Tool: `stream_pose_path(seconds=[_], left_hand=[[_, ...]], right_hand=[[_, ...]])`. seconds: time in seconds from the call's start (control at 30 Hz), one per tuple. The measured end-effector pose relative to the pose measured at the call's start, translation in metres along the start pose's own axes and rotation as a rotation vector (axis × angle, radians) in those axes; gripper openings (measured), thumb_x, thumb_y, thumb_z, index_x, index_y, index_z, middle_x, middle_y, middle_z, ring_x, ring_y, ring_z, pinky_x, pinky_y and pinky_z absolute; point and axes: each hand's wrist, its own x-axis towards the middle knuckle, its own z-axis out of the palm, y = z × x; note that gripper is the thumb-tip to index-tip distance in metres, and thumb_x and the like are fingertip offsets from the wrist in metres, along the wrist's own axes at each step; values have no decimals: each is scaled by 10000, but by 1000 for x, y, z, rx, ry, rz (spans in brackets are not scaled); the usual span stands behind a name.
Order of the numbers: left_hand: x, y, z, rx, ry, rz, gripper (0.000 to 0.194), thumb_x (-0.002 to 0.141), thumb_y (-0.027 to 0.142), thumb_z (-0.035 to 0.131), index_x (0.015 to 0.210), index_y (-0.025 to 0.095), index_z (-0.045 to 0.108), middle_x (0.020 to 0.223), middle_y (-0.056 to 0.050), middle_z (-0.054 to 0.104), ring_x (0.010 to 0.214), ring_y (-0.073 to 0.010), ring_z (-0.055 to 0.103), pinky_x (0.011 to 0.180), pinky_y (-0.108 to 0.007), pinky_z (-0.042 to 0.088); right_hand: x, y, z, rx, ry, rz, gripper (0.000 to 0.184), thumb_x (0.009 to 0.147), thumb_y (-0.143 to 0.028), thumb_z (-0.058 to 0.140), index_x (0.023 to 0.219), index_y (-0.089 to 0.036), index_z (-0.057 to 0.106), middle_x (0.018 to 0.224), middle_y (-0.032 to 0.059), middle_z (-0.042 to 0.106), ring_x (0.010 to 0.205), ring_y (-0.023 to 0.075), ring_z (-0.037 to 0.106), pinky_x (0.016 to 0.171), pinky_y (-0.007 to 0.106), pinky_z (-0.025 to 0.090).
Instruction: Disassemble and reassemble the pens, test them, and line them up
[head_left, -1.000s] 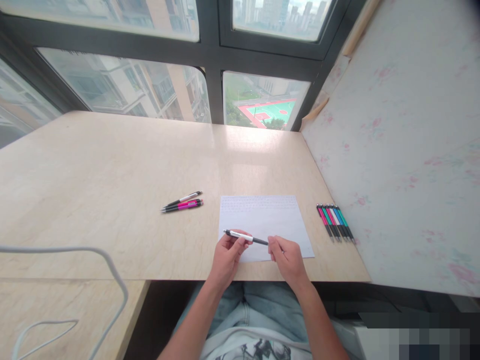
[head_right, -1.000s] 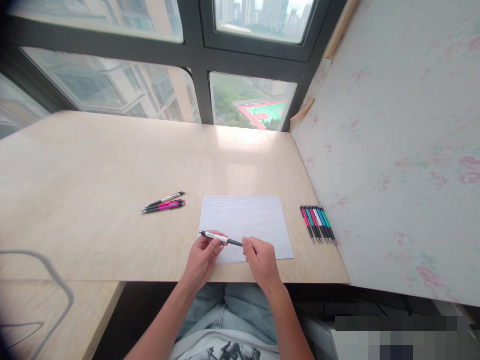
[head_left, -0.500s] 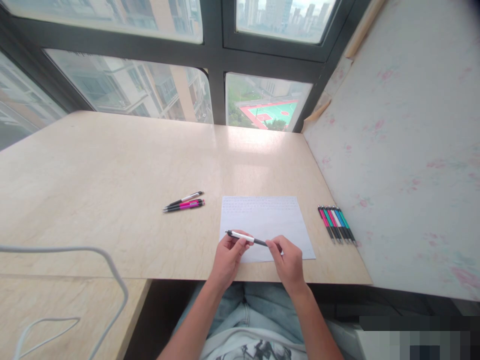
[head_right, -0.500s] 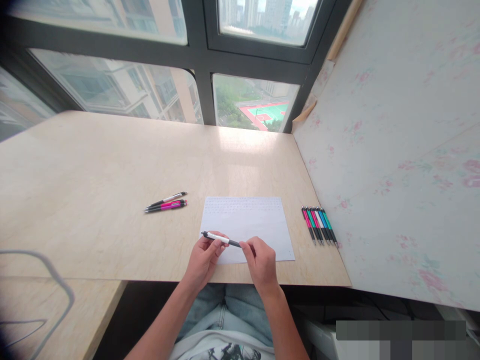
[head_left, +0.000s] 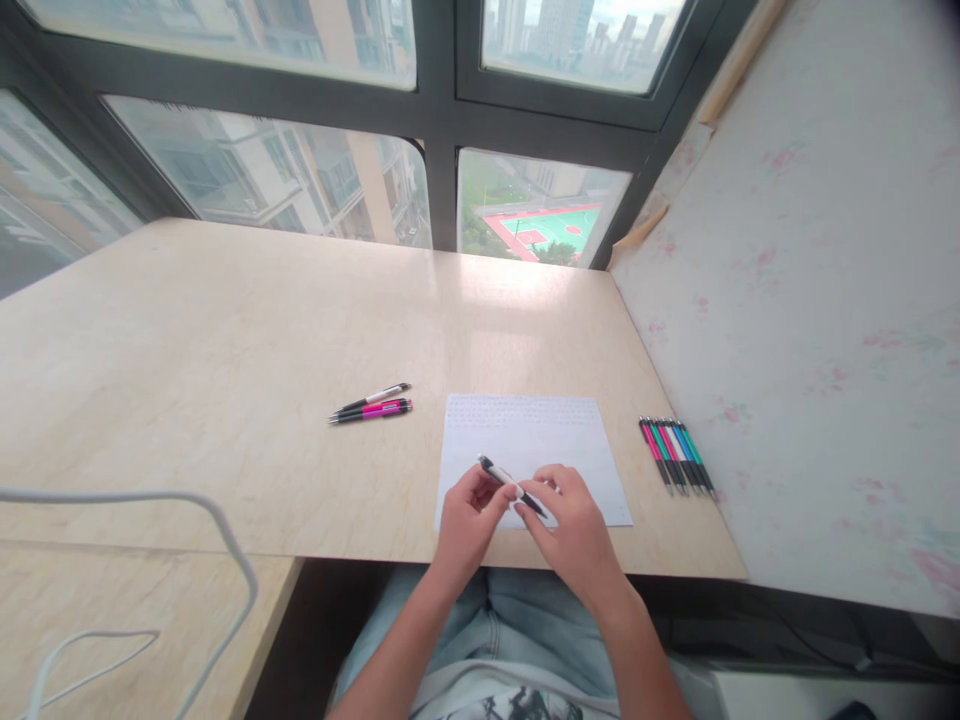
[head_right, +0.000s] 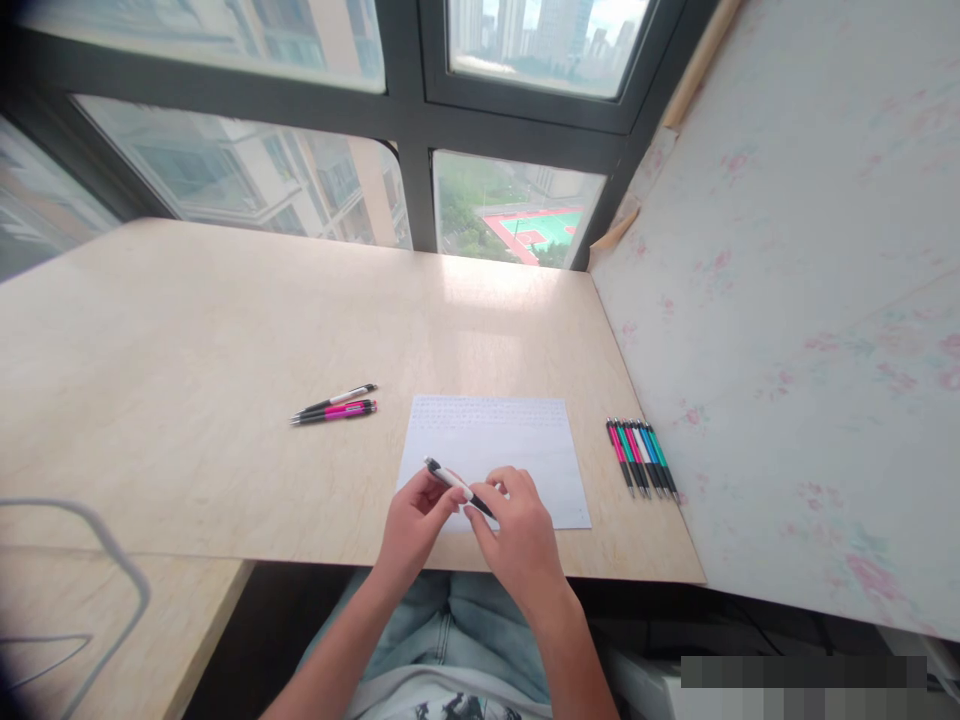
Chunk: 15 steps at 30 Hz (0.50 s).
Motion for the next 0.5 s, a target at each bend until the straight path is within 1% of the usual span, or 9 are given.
stream_pose_path(seconds=[0.07, 0.13, 0.17, 0.23, 0.3, 0.43, 0.5], left_hand=[[-1, 6, 1, 80, -36, 60, 137, 810, 313, 706, 806, 184, 659, 766, -33, 670, 740, -182, 627, 703, -292, 511], [0, 12, -3, 161, -60, 124, 108, 822, 298, 694, 852, 195, 681, 828, -50, 688, 779, -196, 640, 722, -301, 512], [1, 15, -6, 199, -69, 158, 102, 818, 291, 697, 864, 200, 696, 851, -58, 698, 798, -203, 643, 723, -302, 510], [5, 19, -13, 263, -56, 210, 91, 819, 289, 693, 856, 211, 721, 850, -61, 712, 794, -206, 639, 719, -303, 501], [9, 20, -20, 304, -31, 230, 102, 837, 297, 669, 826, 218, 732, 818, -54, 721, 761, -202, 633, 712, -306, 492], [12, 14, -28, 366, -18, 226, 131, 868, 285, 625, 836, 219, 733, 819, -52, 732, 770, -203, 642, 723, -307, 487], [12, 11, -29, 385, -31, 225, 135, 871, 281, 617, 841, 219, 733, 818, -54, 732, 770, -206, 642, 715, -306, 484]], right_hand=[[1, -2, 4, -4, 12, 25, 117, 905, -276, 584, 896, -219, 686, 793, 48, 591, 764, 203, 549, 687, 312, 448], [3, -1, 7, 60, 41, 112, 132, 902, -294, 584, 837, -208, 661, 663, 7, 543, 630, 169, 519, 595, 282, 421], [5, 0, 8, 112, 56, 168, 148, 902, -309, 583, 816, -204, 644, 631, -7, 533, 579, 152, 501, 561, 271, 407], [8, 3, 7, 234, 91, 276, 181, 897, -339, 590, 784, -199, 611, 628, -15, 555, 538, 130, 487, 535, 257, 400], [12, 7, 5, 373, 99, 343, 206, 901, -366, 588, 782, -198, 599, 660, -7, 587, 560, 129, 507, 544, 252, 411], [16, 14, 4, 690, 86, 400, 295, 959, -435, 499, 844, -192, 620, 636, -13, 570, 523, 118, 473, 494, 246, 381], [17, 17, 6, 765, 109, 407, 329, 965, -454, 487, 845, -186, 635, 640, -12, 560, 516, 111, 461, 492, 247, 378]])
